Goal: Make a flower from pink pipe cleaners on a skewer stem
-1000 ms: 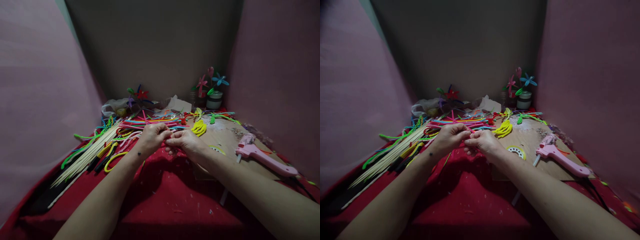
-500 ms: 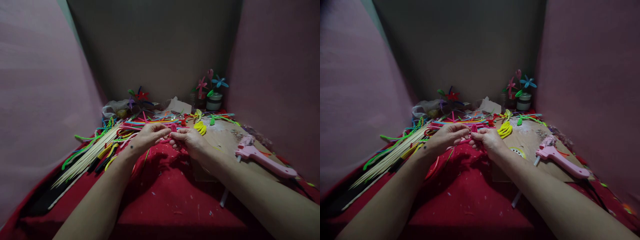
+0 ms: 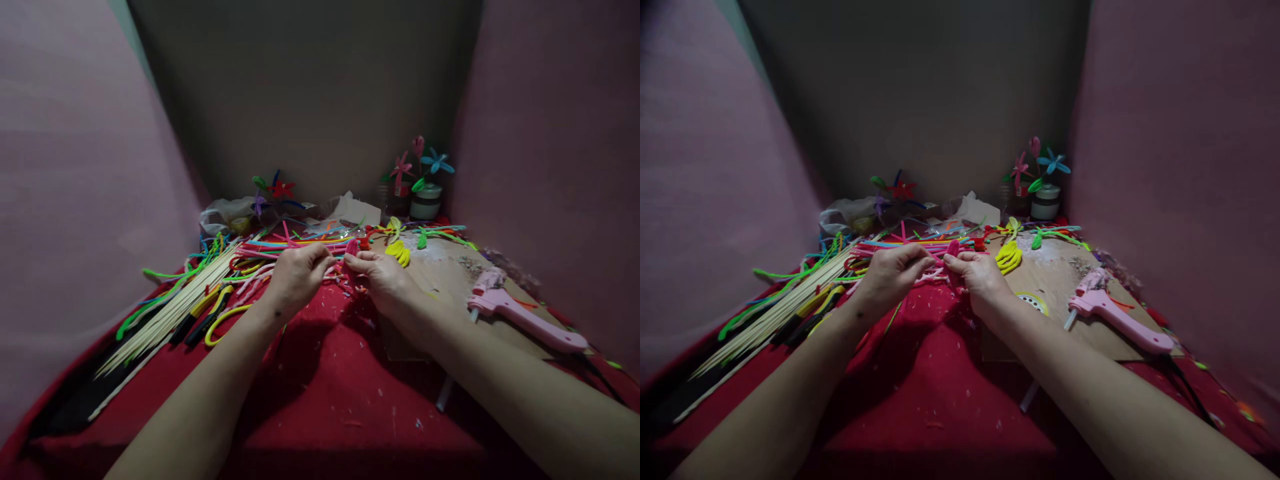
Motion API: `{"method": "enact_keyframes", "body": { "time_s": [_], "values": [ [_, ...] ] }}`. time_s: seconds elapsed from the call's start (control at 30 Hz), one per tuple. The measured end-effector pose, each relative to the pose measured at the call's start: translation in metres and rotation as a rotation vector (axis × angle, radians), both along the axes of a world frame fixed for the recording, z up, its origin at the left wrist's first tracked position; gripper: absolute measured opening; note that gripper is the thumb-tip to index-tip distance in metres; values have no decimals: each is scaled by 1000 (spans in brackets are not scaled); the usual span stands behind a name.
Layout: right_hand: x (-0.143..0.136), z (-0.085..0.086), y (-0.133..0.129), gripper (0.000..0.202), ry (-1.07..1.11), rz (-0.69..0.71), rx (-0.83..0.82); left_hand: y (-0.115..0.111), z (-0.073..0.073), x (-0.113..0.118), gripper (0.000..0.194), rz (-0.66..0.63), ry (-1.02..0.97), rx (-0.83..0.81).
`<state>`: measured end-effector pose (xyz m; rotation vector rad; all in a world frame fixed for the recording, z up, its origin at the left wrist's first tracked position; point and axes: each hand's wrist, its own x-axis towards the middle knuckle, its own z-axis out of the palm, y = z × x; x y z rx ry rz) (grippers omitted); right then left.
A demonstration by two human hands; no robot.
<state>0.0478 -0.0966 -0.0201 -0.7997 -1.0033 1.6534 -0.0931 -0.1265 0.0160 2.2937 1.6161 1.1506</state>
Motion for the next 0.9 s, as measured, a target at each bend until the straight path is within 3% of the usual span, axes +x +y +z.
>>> {"method": "enact_keyframes", "body": {
  "time_s": [0.13,0.2,0.4,0.6,0.77,0.9],
  "values": [
    [1,-1,5,15,109,15,-25,10,-1,-4,25,-57,-718,-262],
    [1,-1,6,16,142,5,-31,13,-5,-3,29,-90,-929,-347],
    [0,-2,5,14,142,42,19,11,-23,11,25,-289,-856,-489],
    [-1,-5,5,13,104,44,79,7,-25,17,18,-269,-935,-579],
    [2,0,0,14,75,-4,73,6,-22,16,16,-304,-908,-559],
    [3,6,-6,14,-8,-59,126,6,-22,17,15,-243,-905,-541]
  ]
}}
